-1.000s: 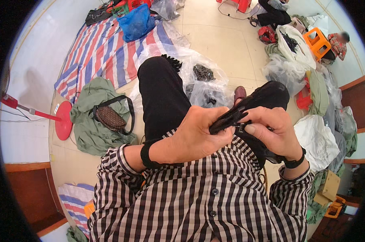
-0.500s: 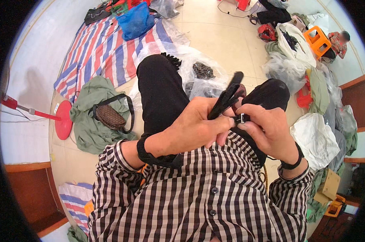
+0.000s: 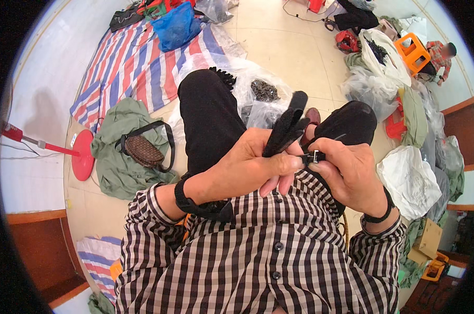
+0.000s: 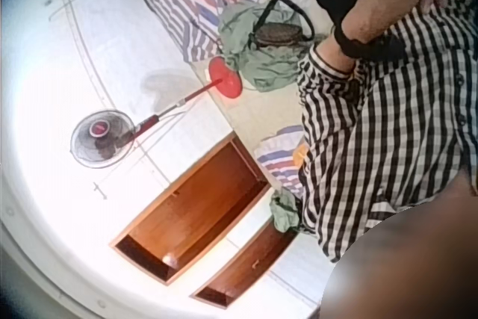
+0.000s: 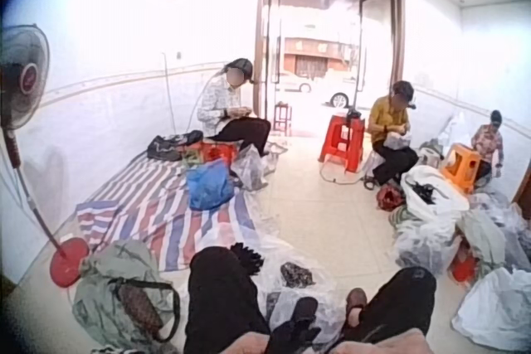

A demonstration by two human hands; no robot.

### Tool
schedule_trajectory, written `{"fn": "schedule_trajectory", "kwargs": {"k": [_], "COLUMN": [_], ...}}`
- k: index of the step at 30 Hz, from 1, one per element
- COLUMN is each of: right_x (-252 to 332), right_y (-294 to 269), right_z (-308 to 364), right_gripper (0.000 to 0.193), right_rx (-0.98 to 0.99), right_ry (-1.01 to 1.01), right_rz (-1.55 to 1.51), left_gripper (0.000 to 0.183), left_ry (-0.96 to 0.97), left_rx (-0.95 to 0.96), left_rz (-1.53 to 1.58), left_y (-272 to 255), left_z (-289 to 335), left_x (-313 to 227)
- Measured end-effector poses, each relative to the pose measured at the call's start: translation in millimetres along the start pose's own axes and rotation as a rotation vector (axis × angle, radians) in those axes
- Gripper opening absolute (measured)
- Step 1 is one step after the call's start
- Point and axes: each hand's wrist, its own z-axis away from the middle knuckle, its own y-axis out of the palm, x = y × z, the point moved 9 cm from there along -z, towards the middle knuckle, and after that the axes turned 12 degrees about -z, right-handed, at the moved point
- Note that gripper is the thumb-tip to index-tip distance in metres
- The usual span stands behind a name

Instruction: Manually attaching small buckles or clips to black shoe straps.

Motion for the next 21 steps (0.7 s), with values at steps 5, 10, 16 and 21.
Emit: {"fn": "schedule_trajectory", "kwargs": {"k": [5,10,16,21], "right_x": [5.5,12.8,9.7,6.6], "right_y": [0.8,-2.3,-0.2,0.7], "right_z": [-2.9,-2.7,-3.5,-1.3], "right_gripper": [0.028,0.031,0.031,0.029], "right_rx": [0.013,-0.037,-0.034,-0.02], "right_ry": [-0.096,-0.198,-0.161,-0.126], "right_rz": [0.063,0.135,0.117,0.123], "left_gripper": [0.012,0.013,0.009,0.006], "left_ry": [-0.048,-0.076,-0.009,0.095], "left_rx": [-0.008,0.014,-0.113,-0.192], "left_rz": [-0.007,-0.051,-0.168,-0.324], "left_y": [-2.7,-4.7,-6.9,-4.7], "left_z": [-0.8,-6.8,-1.2,-2.3], "left_x": [-2.7,-4.7,-7.3,-15.8]}}
